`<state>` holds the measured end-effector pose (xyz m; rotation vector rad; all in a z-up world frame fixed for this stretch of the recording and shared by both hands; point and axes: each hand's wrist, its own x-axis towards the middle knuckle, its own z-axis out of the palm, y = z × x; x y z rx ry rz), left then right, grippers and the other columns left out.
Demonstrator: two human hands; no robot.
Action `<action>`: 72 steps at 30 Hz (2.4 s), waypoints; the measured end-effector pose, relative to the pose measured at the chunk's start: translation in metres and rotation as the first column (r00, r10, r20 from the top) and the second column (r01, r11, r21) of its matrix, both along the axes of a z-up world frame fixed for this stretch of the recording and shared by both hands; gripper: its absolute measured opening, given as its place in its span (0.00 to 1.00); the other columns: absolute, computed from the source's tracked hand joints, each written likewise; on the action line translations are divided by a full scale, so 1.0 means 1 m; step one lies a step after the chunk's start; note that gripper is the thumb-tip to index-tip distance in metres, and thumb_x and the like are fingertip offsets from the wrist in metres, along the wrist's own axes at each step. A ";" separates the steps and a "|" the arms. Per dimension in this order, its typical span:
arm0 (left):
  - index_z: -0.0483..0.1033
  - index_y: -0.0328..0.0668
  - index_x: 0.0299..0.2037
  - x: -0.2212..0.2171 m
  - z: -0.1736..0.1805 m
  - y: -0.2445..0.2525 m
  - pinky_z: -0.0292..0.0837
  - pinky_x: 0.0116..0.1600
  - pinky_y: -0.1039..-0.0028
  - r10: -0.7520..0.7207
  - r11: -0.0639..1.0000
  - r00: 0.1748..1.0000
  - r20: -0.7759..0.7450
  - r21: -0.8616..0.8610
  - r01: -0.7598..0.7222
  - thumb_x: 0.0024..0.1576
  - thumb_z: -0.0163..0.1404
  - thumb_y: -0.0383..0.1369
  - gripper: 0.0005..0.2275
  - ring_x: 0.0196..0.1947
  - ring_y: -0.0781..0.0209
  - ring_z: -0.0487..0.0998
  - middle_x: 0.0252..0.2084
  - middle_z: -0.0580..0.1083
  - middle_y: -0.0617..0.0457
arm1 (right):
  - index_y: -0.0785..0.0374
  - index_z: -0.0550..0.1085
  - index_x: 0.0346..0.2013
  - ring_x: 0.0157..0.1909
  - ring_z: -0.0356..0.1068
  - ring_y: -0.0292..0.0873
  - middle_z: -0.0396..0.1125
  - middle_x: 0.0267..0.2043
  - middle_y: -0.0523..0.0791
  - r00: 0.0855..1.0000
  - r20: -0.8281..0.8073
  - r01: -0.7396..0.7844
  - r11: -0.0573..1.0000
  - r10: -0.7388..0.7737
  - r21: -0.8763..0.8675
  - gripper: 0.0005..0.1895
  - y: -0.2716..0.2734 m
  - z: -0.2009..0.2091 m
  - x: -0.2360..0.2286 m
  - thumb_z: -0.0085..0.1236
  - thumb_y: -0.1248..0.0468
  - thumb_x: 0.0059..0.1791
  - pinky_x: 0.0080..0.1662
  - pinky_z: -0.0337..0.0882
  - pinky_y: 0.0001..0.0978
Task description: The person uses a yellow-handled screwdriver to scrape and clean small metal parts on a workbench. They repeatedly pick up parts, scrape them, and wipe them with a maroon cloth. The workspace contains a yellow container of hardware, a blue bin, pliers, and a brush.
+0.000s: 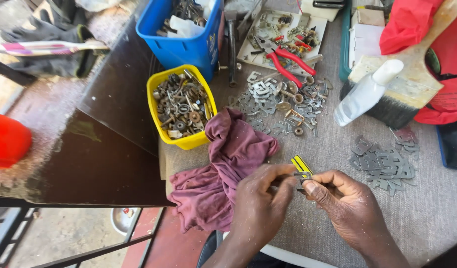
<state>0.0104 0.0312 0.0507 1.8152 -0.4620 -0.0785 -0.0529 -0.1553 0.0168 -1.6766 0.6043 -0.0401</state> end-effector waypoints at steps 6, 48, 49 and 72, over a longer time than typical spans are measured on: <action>0.76 0.51 0.53 0.046 0.029 0.069 0.79 0.39 0.53 0.405 0.535 0.914 0.009 0.809 -0.245 0.62 0.46 0.63 0.26 0.42 0.49 0.84 0.49 0.80 0.51 | 0.65 0.86 0.44 0.37 0.77 0.40 0.82 0.34 0.49 0.999 -0.032 -0.008 1.000 0.008 -0.012 0.11 0.016 0.020 0.007 0.66 0.64 0.50 0.43 0.75 0.31; 0.81 0.34 0.54 0.034 -0.074 0.022 0.79 0.58 0.74 -0.105 0.742 0.898 -0.428 -0.635 -0.216 0.62 0.56 0.24 0.11 0.48 0.64 0.82 0.50 0.82 0.49 | 0.61 0.84 0.46 0.38 0.76 0.37 0.79 0.37 0.44 0.975 0.168 -0.139 0.990 0.143 -0.037 0.10 0.041 0.012 0.045 0.65 0.63 0.51 0.41 0.76 0.28; 0.81 0.34 0.54 0.036 -0.073 0.022 0.79 0.58 0.74 -0.111 0.744 0.897 -0.427 -0.634 -0.210 0.62 0.56 0.24 0.11 0.48 0.64 0.82 0.50 0.82 0.49 | 0.61 0.84 0.46 0.38 0.76 0.37 0.79 0.37 0.44 0.976 0.170 -0.133 0.991 0.137 -0.036 0.10 0.041 0.011 0.046 0.65 0.63 0.51 0.41 0.76 0.28; 0.82 0.34 0.51 0.043 -0.056 0.027 0.80 0.50 0.74 -0.256 0.768 0.805 -0.535 -0.618 -0.167 0.67 0.51 0.38 0.14 0.40 0.64 0.82 0.44 0.83 0.48 | 0.65 0.75 0.37 0.36 0.68 0.41 0.73 0.40 0.49 0.939 0.324 -0.169 0.973 0.112 0.156 0.02 0.036 -0.001 0.061 0.58 0.68 0.53 0.41 0.74 0.32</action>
